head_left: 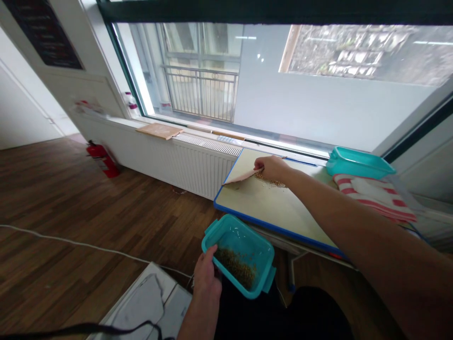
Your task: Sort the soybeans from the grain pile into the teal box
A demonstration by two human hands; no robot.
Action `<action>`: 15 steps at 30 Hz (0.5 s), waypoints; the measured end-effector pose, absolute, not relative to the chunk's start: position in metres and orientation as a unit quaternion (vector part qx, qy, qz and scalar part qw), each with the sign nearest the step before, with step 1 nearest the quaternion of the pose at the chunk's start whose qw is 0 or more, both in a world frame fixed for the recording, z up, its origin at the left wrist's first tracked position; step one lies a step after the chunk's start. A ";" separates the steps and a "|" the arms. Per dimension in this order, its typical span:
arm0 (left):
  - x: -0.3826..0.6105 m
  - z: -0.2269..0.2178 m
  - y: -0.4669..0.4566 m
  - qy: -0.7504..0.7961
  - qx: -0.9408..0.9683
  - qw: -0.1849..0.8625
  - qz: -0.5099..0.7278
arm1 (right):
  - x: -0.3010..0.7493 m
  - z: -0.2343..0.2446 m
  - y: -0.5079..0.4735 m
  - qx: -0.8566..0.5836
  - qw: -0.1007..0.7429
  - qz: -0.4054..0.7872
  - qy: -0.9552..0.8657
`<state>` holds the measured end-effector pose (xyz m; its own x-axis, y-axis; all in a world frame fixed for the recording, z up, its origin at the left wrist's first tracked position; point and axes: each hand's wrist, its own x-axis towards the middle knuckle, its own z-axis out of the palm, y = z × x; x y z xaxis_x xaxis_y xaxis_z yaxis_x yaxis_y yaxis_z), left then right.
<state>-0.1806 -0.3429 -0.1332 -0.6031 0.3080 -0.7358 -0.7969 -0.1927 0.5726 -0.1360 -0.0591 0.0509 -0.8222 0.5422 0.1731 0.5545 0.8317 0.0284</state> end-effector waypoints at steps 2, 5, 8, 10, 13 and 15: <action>-0.182 -0.133 -0.343 0.514 -0.232 0.371 0.738 | -0.133 0.051 -0.063 -0.291 0.079 -0.039 -0.953; -0.184 -0.134 -0.343 0.520 -0.229 0.356 0.742 | -0.129 0.050 -0.069 -0.300 0.078 -0.038 -0.950; -0.183 -0.132 -0.344 0.513 -0.239 0.338 0.752 | -0.125 0.049 -0.076 -0.303 0.079 -0.037 -0.949; -0.183 -0.128 -0.344 0.507 -0.254 0.330 0.755 | -0.123 0.047 -0.079 -0.301 0.083 -0.038 -0.949; -0.183 -0.122 -0.344 0.500 -0.269 0.328 0.755 | -0.118 0.043 -0.083 -0.299 0.090 -0.042 -0.949; -0.183 -0.118 -0.344 0.495 -0.264 0.330 0.759 | -0.114 0.040 -0.085 -0.299 0.097 -0.041 -0.948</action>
<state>-0.1829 -0.3443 -0.1177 -0.6424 0.2403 -0.7278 -0.7629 -0.2917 0.5770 -0.1143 -0.0851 0.0396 -0.8021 0.5593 0.2092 0.5753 0.8177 0.0194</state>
